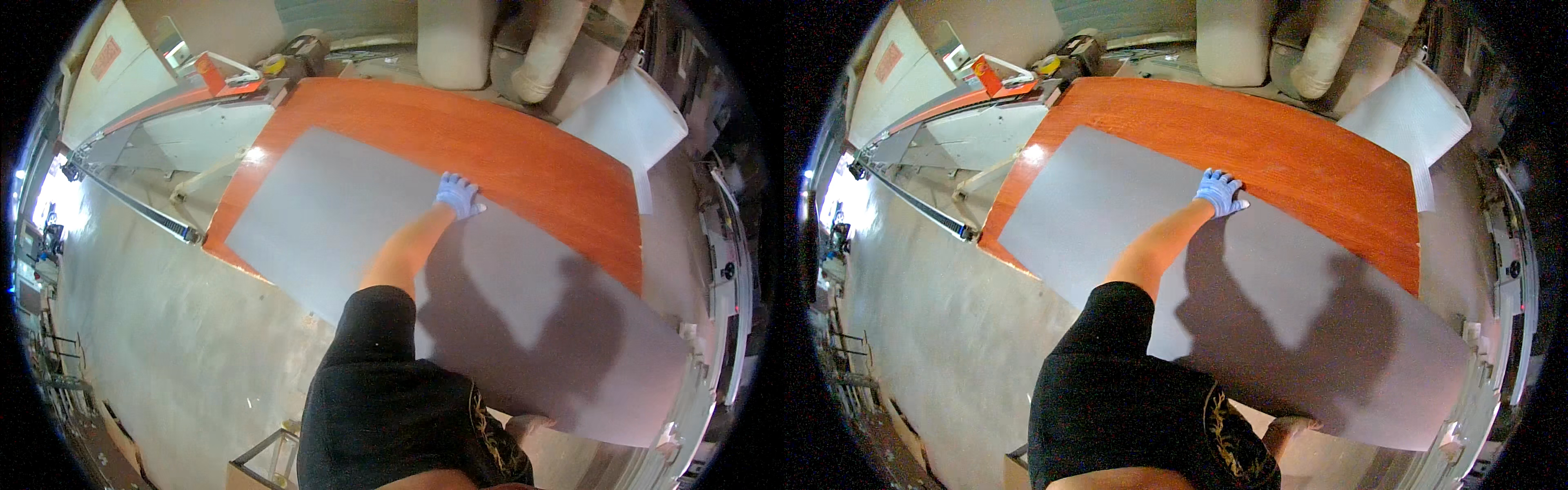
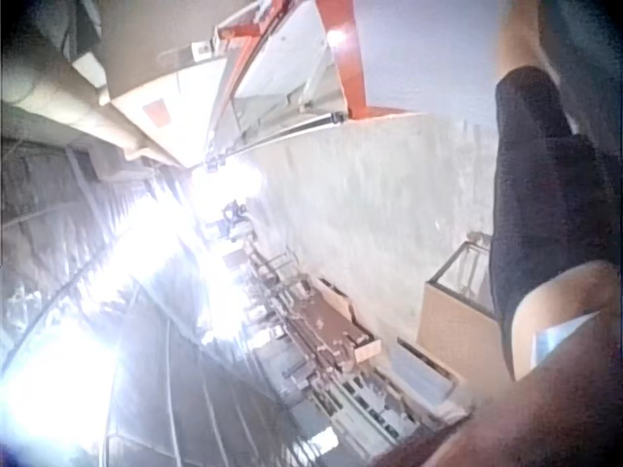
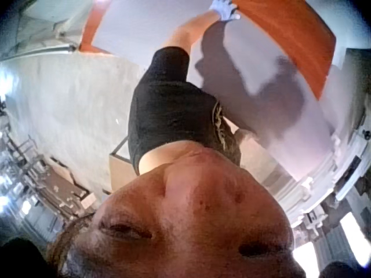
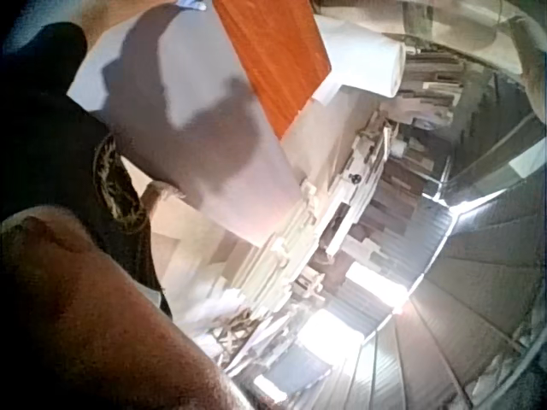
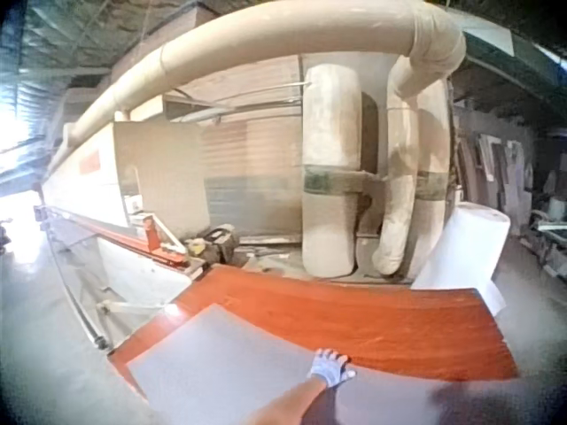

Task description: The person picks up a large gray sheet, carries it across the workshop, and places it on a workbench. They then use a small orange tool to rub the surface of the sheet and later move the sheet to a machine before returning it to the bench.

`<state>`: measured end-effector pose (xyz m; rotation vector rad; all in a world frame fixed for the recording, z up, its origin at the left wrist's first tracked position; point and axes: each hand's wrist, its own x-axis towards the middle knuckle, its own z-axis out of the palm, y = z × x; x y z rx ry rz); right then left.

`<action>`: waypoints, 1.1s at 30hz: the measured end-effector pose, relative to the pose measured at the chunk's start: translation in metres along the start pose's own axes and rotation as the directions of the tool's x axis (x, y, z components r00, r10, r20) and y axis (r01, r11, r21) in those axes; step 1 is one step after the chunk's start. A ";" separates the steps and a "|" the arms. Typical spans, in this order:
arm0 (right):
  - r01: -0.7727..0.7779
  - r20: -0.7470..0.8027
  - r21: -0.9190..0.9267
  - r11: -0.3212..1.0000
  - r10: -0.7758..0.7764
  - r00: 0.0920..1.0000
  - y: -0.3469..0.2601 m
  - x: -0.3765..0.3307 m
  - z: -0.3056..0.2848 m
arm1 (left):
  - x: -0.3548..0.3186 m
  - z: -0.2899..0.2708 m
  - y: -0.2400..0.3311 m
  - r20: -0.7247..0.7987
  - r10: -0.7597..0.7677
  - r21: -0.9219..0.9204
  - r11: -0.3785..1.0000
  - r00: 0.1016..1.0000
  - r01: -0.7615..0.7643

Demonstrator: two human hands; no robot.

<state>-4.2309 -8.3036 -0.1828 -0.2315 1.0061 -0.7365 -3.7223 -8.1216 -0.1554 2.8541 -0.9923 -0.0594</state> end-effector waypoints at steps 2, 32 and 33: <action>0.006 -0.007 -0.022 1.000 -0.006 1.000 0.002 0.004 0.003 | 0.018 -0.017 -0.004 0.083 0.031 -0.052 0.998 0.996 -0.027; -0.023 0.068 0.708 0.706 -0.036 0.997 -0.092 0.035 -0.207 | -0.117 -0.255 0.401 -0.311 0.590 0.100 0.800 0.745 -0.592; -0.020 0.050 0.711 0.703 -0.022 0.999 -0.118 0.033 -0.228 | -0.132 -0.254 0.441 -0.338 0.626 0.057 0.759 0.703 -0.648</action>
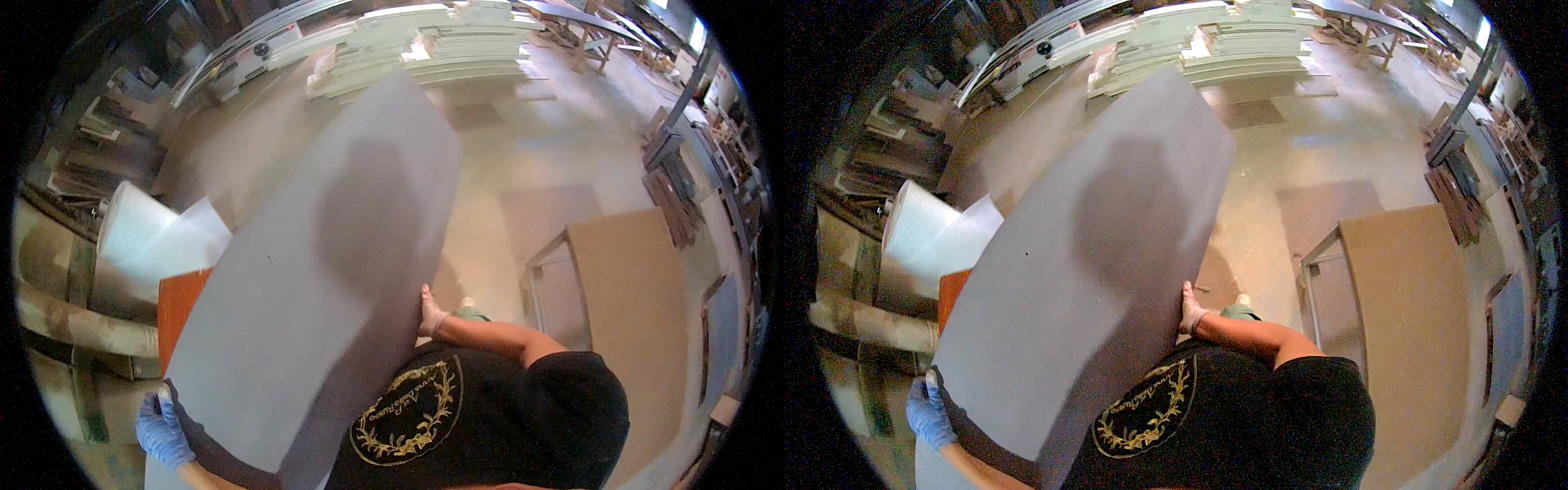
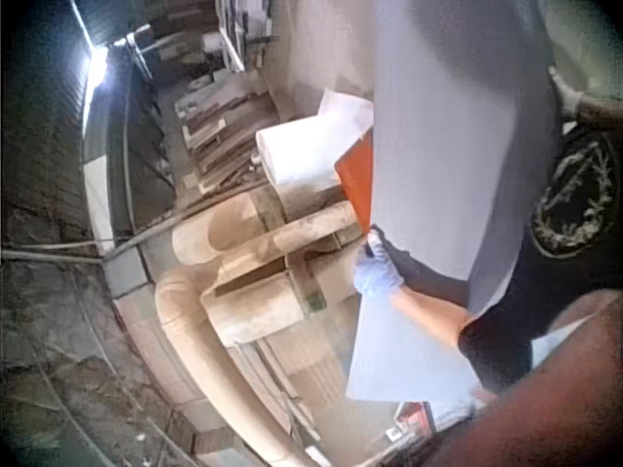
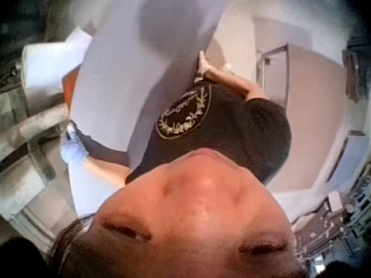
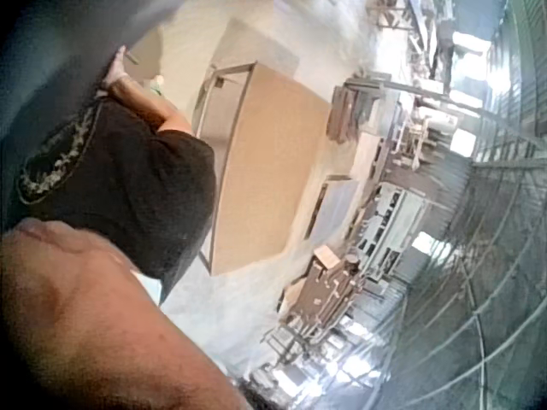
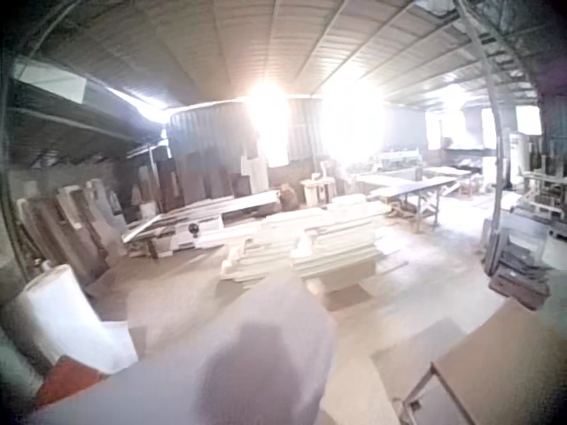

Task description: The person picks up a large gray sheet, carries it across the workshop, and places it on a workbench. They then use a small orange tool to rub the surface of the sheet and later move the sheet to a machine before returning it to the bench.

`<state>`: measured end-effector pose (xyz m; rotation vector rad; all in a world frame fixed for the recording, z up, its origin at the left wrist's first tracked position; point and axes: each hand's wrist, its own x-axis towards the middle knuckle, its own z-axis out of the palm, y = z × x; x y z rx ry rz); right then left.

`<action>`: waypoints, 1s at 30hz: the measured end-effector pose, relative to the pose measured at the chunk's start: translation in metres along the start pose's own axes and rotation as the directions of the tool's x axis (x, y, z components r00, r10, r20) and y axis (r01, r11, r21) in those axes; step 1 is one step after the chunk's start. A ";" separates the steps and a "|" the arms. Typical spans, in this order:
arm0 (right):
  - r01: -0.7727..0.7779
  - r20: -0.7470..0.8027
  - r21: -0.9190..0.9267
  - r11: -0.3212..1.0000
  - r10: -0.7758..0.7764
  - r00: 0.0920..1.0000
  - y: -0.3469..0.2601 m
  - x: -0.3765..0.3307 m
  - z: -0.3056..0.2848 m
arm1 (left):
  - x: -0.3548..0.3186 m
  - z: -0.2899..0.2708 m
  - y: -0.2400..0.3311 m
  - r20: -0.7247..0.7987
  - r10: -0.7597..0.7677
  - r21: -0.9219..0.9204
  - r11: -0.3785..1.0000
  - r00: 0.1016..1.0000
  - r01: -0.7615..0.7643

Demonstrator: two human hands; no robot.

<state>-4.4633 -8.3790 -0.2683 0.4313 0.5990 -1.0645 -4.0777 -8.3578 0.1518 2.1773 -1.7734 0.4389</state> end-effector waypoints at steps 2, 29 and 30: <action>0.005 -0.043 0.017 1.000 -0.004 0.999 -0.072 -0.006 0.015 | 0.011 0.009 0.077 -0.049 0.018 0.123 0.992 0.999 -0.012; 0.660 -0.116 0.392 0.641 -0.677 0.727 -0.813 0.003 0.036 | 0.407 0.258 0.907 -0.313 0.522 -0.842 0.235 0.794 -0.486; 0.660 -0.140 0.387 0.643 -0.667 0.732 -0.844 -0.006 0.020 | 0.403 0.262 0.937 -0.330 0.529 -0.836 0.222 0.782 -0.502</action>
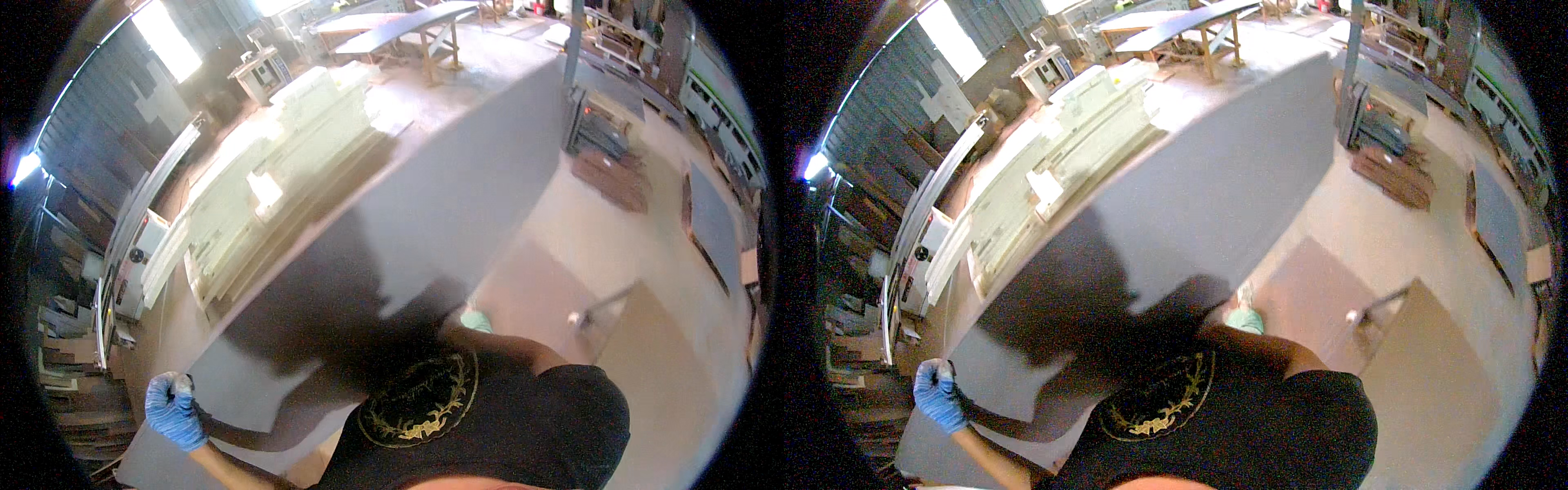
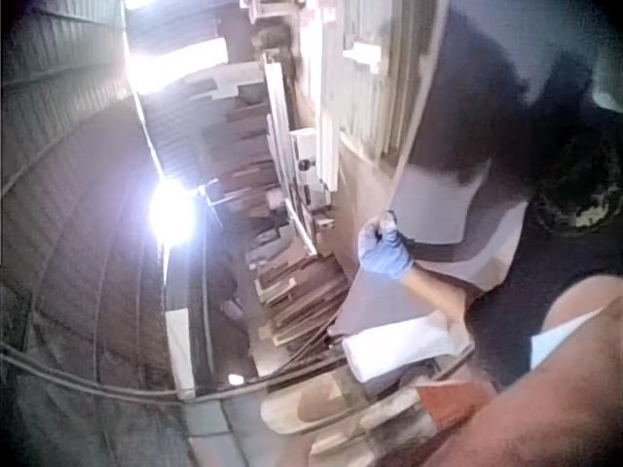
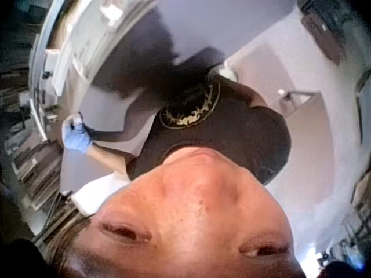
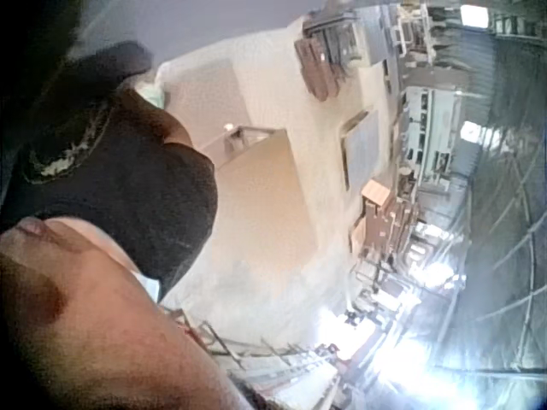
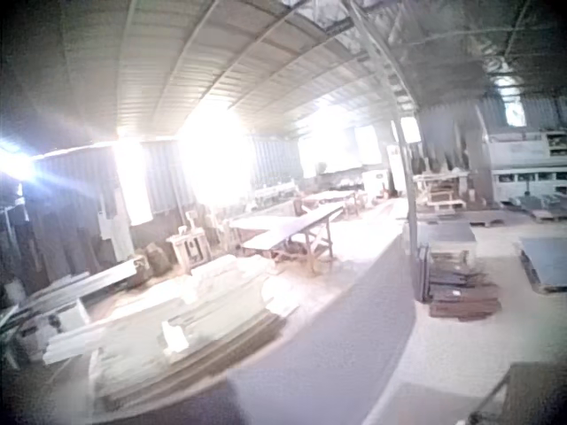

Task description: The person picks up a large gray sheet, carries it across the workshop, and places it on a workbench. They then use a small orange tool to rub the surface of the sheet and later move the sheet to a machine before returning it to the bench.

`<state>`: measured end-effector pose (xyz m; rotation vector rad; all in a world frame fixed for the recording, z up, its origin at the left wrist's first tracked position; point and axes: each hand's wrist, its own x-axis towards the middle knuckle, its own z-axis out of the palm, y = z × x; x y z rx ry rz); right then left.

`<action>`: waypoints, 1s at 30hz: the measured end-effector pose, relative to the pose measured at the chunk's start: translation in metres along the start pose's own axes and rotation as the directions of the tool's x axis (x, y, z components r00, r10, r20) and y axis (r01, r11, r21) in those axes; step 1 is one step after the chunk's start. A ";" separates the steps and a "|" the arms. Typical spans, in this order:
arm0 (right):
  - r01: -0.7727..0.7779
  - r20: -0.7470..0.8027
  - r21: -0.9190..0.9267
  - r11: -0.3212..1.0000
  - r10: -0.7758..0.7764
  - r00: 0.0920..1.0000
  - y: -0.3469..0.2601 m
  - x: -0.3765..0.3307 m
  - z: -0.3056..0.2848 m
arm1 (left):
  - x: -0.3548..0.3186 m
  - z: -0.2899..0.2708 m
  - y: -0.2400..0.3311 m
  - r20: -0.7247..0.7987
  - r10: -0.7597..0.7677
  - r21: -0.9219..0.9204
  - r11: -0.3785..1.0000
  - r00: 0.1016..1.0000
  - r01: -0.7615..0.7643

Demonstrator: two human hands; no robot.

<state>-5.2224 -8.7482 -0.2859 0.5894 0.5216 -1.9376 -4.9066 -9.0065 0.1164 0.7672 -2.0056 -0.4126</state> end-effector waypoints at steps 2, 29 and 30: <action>0.004 -0.058 -0.010 1.000 -0.004 0.998 -0.062 0.024 -0.002 | 0.020 0.055 0.009 0.002 -0.002 -0.066 0.998 1.000 0.002; 0.128 -0.180 -0.049 0.991 -0.135 0.974 -0.814 0.471 0.234 | 0.494 0.883 0.106 0.194 0.051 0.154 0.985 0.980 -0.081; 0.131 -0.167 -0.037 0.991 -0.135 0.977 -0.836 0.482 0.244 | 0.521 0.910 0.121 0.205 0.071 0.166 0.980 0.976 -0.106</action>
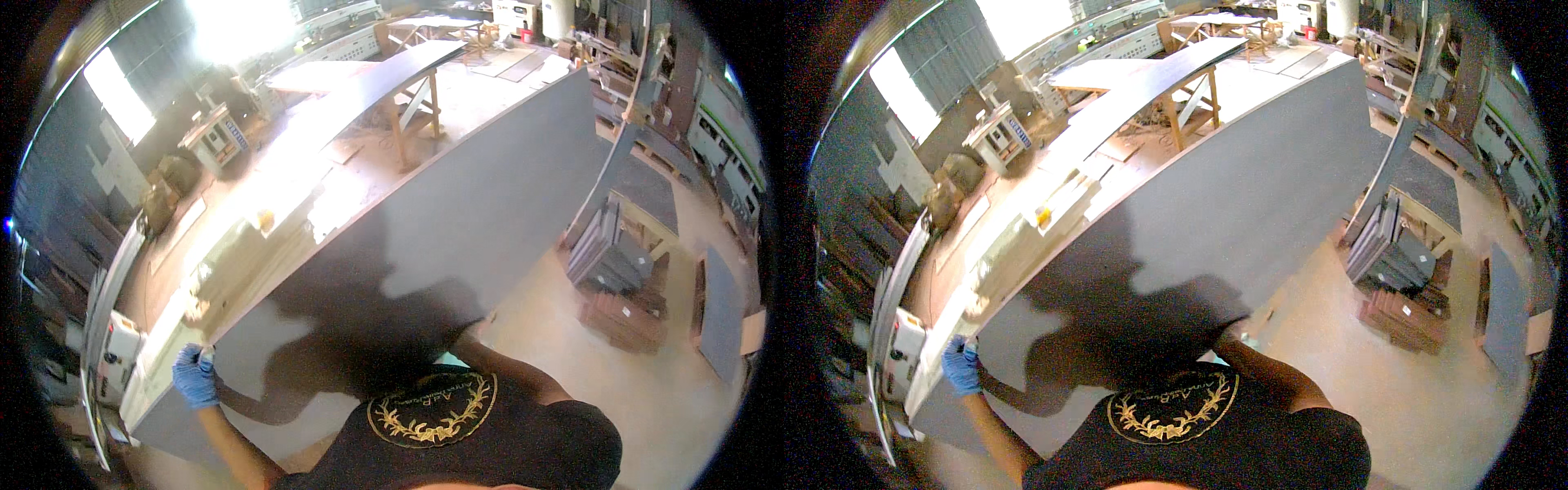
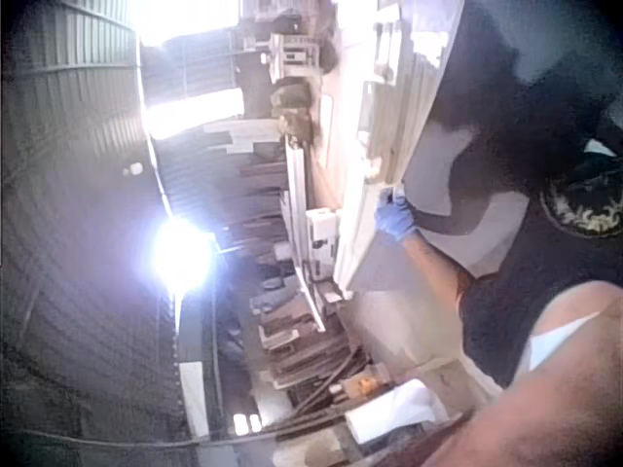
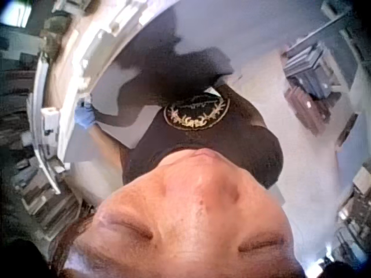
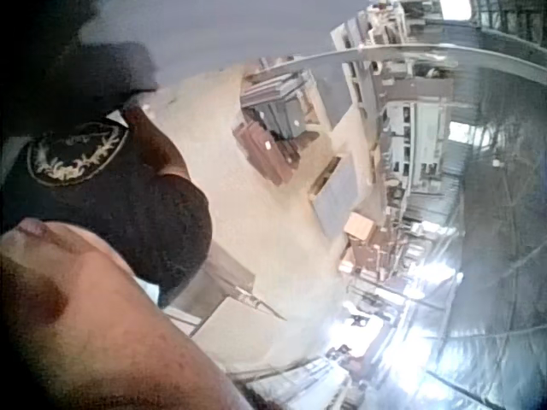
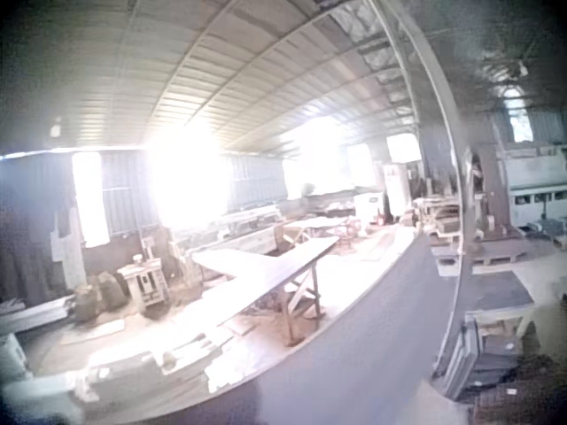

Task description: The person picks up a large gray sheet, carries it across the workshop, and places it on a workbench. They then use a small orange tool to rub the surface of the sheet and later move the sheet to a machine before returning it to the bench.

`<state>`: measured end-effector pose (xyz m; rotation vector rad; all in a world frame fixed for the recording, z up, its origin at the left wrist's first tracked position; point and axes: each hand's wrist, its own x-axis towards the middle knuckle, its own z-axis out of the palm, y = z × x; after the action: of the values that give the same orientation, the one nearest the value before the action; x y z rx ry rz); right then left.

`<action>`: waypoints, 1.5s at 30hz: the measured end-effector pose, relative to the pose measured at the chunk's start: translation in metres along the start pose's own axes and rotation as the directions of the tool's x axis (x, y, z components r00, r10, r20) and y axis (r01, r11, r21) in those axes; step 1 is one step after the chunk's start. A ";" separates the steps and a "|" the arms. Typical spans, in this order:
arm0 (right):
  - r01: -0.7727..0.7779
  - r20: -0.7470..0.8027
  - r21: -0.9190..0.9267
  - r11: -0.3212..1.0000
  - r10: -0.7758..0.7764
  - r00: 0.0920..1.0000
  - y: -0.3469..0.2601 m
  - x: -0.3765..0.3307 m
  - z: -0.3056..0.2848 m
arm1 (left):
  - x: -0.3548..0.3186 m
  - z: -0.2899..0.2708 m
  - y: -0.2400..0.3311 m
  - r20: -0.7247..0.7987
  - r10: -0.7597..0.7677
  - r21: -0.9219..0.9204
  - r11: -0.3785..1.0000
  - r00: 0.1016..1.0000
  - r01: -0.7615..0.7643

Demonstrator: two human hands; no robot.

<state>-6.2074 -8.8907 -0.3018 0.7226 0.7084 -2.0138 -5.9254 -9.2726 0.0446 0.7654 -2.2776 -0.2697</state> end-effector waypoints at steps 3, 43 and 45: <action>-0.016 -0.013 0.023 1.000 0.016 1.000 -0.068 0.059 0.011 | 0.065 0.072 0.038 -0.003 0.019 0.174 0.985 1.000 -0.018; 0.337 -0.290 -0.289 0.896 -0.417 0.861 -0.941 0.850 0.440 | 0.871 1.070 0.168 0.212 -0.182 0.397 0.914 0.960 0.085; 0.299 -0.441 -0.457 0.838 -0.505 0.742 -0.966 0.894 0.475 | 0.914 1.103 0.190 0.233 -0.244 0.366 0.919 0.941 0.148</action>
<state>-7.5563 -9.2446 -0.4163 0.9968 1.6655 -1.9675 -7.2914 -9.6927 -0.1692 1.2099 -2.5480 -0.0694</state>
